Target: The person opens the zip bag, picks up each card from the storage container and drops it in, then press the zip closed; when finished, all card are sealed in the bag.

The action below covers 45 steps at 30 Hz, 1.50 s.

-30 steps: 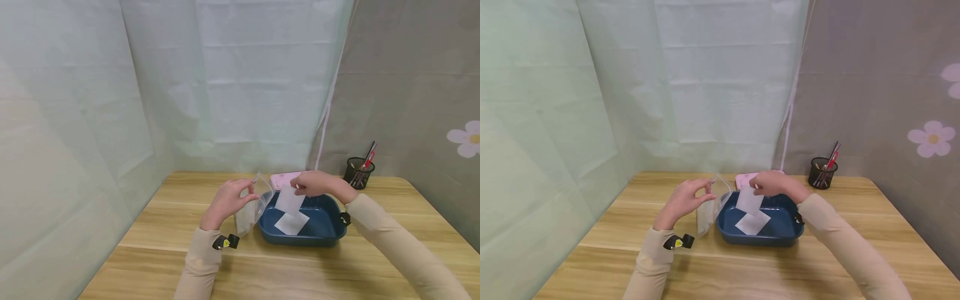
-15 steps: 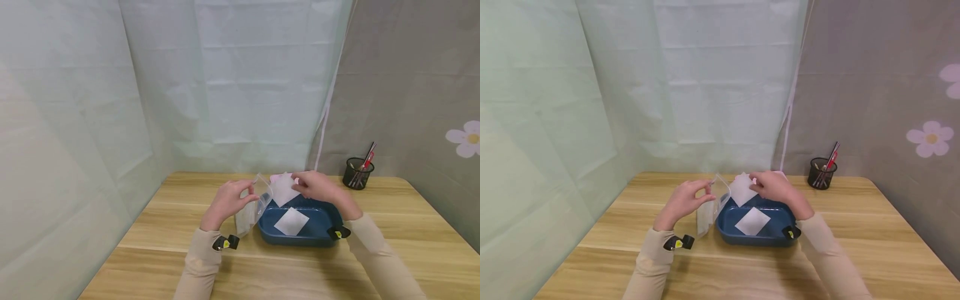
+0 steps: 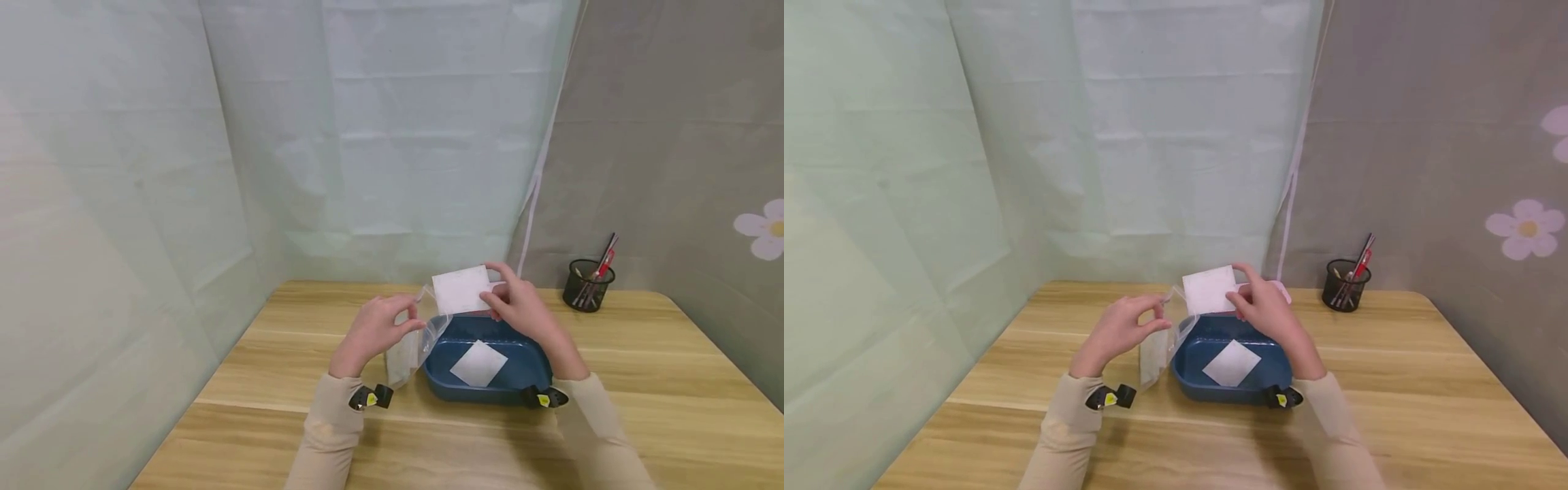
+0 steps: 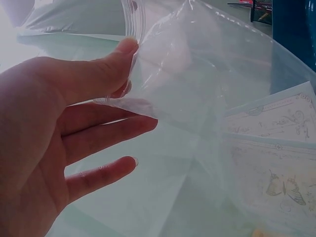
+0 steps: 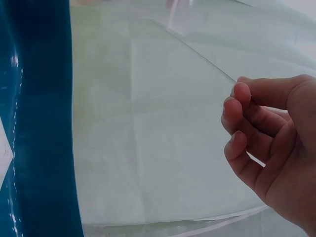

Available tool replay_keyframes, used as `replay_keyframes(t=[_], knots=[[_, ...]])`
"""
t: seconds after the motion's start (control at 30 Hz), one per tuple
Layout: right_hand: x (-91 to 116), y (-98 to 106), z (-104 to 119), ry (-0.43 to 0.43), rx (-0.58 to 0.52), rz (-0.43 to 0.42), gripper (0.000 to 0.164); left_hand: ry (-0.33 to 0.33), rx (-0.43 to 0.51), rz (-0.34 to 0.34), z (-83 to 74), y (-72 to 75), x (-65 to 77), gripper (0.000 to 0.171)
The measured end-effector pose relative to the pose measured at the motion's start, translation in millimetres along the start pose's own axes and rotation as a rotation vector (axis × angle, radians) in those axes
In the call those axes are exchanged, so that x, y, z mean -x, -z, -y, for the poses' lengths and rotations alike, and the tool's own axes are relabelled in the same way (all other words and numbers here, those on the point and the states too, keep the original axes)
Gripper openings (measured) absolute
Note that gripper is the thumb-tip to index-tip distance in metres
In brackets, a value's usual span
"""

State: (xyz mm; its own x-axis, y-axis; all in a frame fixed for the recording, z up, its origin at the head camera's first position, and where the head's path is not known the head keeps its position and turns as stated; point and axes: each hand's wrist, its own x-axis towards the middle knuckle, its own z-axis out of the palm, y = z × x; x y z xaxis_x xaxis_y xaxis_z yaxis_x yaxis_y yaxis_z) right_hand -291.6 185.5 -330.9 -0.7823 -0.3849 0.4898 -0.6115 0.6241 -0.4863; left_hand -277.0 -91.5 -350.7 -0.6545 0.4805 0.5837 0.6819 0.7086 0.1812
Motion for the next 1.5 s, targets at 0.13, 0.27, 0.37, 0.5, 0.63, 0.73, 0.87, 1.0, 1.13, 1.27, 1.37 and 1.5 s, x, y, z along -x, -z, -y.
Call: replay_keyframes(t=[0.13,0.27,0.37,0.5,0.63,0.73,0.87,1.0,1.13,1.27,1.37,1.5], knots=[[2.7,-2.6,0.9,-0.056,-0.023,-0.033,0.058,0.014,-0.004,0.020,0.0,-1.2,1.0,0.023],[6.2,-4.8,0.2,-0.081,-0.041,-0.059,0.060,0.007,-0.005,0.021,0.4,-1.2,2.2,0.024],[8.2,-5.1,-0.2,-0.082,-0.058,-0.077,0.059,-0.004,-0.002,0.013,1.1,-0.1,2.7,0.024],[9.8,-2.8,-0.9,-0.080,-0.089,-0.101,0.059,-0.010,0.009,0.009,1.9,1.9,3.0,0.024],[13.1,1.4,-2.9,-0.090,-0.106,-0.133,0.058,-0.006,0.016,0.020,1.7,2.9,3.4,0.024],[15.7,4.8,-1.9,-0.098,-0.103,-0.157,0.058,-0.001,0.015,0.027,1.5,2.9,3.7,0.024],[16.1,7.6,2.5,-0.093,-0.094,-0.167,0.058,0.007,0.012,0.037,1.8,3.1,3.7,0.024],[15.1,8.5,6.9,-0.084,-0.068,-0.162,0.057,0.017,0.001,0.052,1.7,3.3,2.9,0.024],[15.8,8.7,11.2,-0.086,-0.063,-0.175,0.056,0.025,-0.005,0.065,0.8,3.0,2.3,0.024],[17.7,6.8,17.6,-0.092,-0.099,-0.203,0.054,0.018,-0.009,0.063,0.6,2.2,2.2,0.024],[18.9,3.6,23.7,-0.093,-0.132,-0.207,0.052,-0.001,-0.024,0.056,0.6,1.2,2.2,0.025],[18.6,-0.6,30.8,-0.101,-0.186,-0.168,0.050,-0.022,-0.043,0.046,-0.1,0.6,2.0,0.025]])
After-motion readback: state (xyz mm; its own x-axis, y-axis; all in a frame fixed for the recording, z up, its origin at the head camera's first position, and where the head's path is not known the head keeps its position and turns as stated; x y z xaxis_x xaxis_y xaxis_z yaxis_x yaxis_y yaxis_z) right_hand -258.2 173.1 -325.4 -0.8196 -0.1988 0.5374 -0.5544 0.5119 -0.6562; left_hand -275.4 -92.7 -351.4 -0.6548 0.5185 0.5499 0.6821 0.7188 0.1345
